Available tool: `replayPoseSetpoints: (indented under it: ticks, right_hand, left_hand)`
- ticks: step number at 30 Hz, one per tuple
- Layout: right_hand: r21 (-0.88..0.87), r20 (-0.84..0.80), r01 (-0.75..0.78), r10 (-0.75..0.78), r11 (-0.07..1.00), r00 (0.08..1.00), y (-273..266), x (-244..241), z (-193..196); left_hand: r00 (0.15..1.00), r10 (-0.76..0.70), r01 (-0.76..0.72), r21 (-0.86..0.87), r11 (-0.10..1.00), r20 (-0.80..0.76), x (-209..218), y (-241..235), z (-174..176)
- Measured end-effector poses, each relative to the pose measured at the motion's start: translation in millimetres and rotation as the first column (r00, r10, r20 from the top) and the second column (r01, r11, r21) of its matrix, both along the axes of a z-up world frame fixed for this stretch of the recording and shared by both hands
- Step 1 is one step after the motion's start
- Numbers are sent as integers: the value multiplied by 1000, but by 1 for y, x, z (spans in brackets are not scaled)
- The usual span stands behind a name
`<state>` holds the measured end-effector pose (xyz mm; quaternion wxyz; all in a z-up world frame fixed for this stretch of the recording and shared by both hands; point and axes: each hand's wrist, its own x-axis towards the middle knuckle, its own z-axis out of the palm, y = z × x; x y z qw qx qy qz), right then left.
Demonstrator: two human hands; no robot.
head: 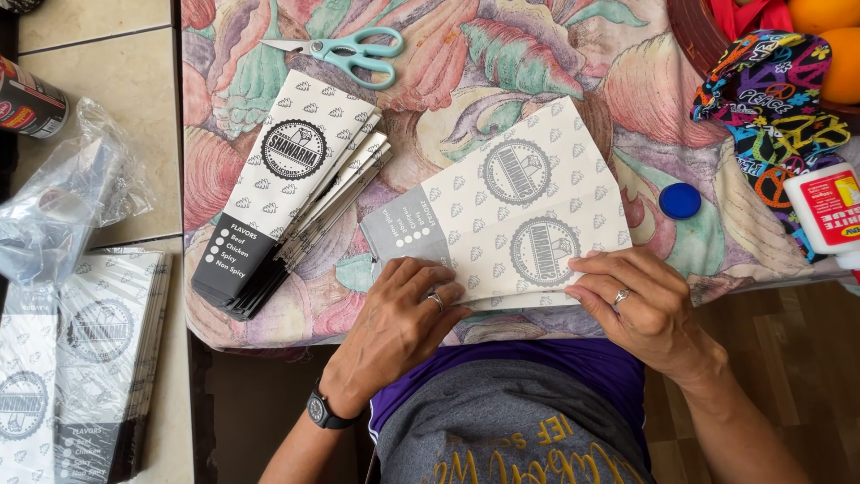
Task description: The person is applying adhesive and folding paper shawarma wraps at a workstation.
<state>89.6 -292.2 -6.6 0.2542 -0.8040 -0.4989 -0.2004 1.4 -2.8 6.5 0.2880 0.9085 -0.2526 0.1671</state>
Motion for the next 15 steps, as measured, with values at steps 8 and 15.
replayPoseSetpoints:
  ticks: [8,15]
  right_hand:
    - [35,-41,63,-61,997,997,5,-10,-4]
    - [122,-30,48,-44,991,999,50,-33,-26]
  left_hand:
    - [973,63,-86,95,992,220,-5,-11,-37]
    - [949,47,-83,104,991,312,-1,-10,-29]
